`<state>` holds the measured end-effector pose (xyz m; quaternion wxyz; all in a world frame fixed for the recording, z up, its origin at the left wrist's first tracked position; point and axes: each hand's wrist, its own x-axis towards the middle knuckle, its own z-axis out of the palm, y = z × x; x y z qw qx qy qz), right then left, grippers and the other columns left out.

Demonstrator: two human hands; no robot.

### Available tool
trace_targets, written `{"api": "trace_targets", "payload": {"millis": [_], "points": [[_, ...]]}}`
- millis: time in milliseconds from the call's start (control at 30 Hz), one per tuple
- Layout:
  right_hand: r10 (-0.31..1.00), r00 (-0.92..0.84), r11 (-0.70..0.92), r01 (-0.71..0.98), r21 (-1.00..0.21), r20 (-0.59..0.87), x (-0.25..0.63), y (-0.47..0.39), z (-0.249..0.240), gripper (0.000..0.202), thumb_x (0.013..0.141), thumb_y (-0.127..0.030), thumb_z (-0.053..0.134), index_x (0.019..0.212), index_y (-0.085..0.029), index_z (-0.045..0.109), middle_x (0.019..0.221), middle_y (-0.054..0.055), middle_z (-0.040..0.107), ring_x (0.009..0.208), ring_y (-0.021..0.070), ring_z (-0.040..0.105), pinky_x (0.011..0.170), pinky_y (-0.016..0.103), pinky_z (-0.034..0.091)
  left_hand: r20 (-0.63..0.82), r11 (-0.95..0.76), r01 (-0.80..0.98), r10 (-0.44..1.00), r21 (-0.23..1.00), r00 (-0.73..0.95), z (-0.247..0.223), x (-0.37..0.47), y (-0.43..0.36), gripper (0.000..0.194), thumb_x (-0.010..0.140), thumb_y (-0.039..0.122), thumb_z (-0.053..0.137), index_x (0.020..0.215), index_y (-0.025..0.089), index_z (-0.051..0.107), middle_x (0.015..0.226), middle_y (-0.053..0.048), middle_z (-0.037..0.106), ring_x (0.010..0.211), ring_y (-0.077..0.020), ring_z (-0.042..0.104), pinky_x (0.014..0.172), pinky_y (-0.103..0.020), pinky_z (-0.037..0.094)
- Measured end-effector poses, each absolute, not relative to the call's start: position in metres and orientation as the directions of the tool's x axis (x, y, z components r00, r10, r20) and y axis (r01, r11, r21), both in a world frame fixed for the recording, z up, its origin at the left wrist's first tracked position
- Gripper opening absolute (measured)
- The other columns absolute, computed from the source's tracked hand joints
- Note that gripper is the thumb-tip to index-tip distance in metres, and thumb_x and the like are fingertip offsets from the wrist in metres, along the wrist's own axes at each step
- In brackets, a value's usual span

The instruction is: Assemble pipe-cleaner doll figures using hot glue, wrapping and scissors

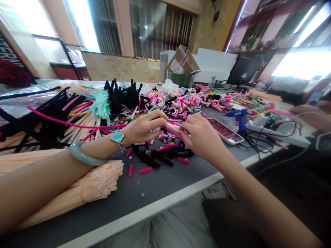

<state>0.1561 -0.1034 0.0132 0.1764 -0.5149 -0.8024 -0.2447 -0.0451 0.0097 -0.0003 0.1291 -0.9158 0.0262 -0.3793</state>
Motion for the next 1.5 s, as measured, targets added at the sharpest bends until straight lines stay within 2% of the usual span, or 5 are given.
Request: {"api": "trace_targets", "payload": {"millis": [367,533,933,1167,1500], "points": [[0.724,-0.346,0.305,0.937,0.172,0.597,0.155,-0.105,0.012,0.028,0.091,-0.035,0.050,0.074,-0.016,0.062,0.077,0.008,0.062,0.080,0.0208,0.052,0.078,0.032,0.039,0.641,-0.948,0.038,-0.183,-0.315,0.745,0.000,-0.047,0.009,0.026,0.087,0.006,0.046,0.110,0.018,0.049,0.105,-0.006,0.050,0.101,-0.0123,0.056,0.086,-0.025,0.052],[0.691,-0.282,0.279,0.953,0.115,0.666,0.150,-0.105,0.008,0.031,0.086,-0.046,0.055,0.088,-0.015,0.060,0.087,0.010,0.062,0.089,0.0240,0.053,0.082,0.034,0.039,0.601,-0.944,-0.019,-0.226,-0.331,0.767,0.000,-0.047,0.007,0.026,0.088,0.005,0.043,0.110,0.017,0.046,0.108,-0.007,0.048,0.112,-0.0157,0.052,0.091,-0.031,0.051],[0.867,-0.148,0.234,0.964,-0.126,0.475,0.144,-0.107,0.008,0.035,0.083,-0.039,0.061,0.109,-0.015,0.058,0.091,0.009,0.071,0.082,0.0242,0.065,0.066,0.029,0.039,0.620,-0.929,-0.073,-0.300,-0.364,0.725,0.004,-0.046,0.002,0.023,0.089,0.006,0.045,0.107,0.019,0.043,0.107,-0.008,0.051,0.115,-0.0181,0.051,0.092,-0.036,0.050],[0.914,-0.104,0.170,0.976,-0.138,0.393,0.143,-0.105,0.007,0.033,0.085,-0.042,0.057,0.103,-0.015,0.064,0.086,0.010,0.072,0.080,0.0247,0.065,0.064,0.029,0.036,0.625,-0.934,-0.069,-0.288,-0.351,0.726,0.004,-0.047,0.001,0.022,0.089,0.005,0.043,0.107,0.018,0.044,0.109,-0.009,0.049,0.115,-0.0172,0.051,0.092,-0.034,0.049],[0.852,-0.144,0.284,0.934,-0.214,0.503,0.155,-0.102,0.010,0.028,0.078,-0.044,0.065,0.080,-0.016,0.067,0.072,0.004,0.069,0.062,0.0156,0.059,0.057,0.025,0.031,0.669,-0.935,-0.017,-0.266,-0.354,0.694,0.003,-0.046,0.001,0.020,0.086,0.005,0.047,0.102,0.017,0.046,0.108,-0.009,0.048,0.104,-0.0146,0.055,0.083,-0.027,0.053]]}}
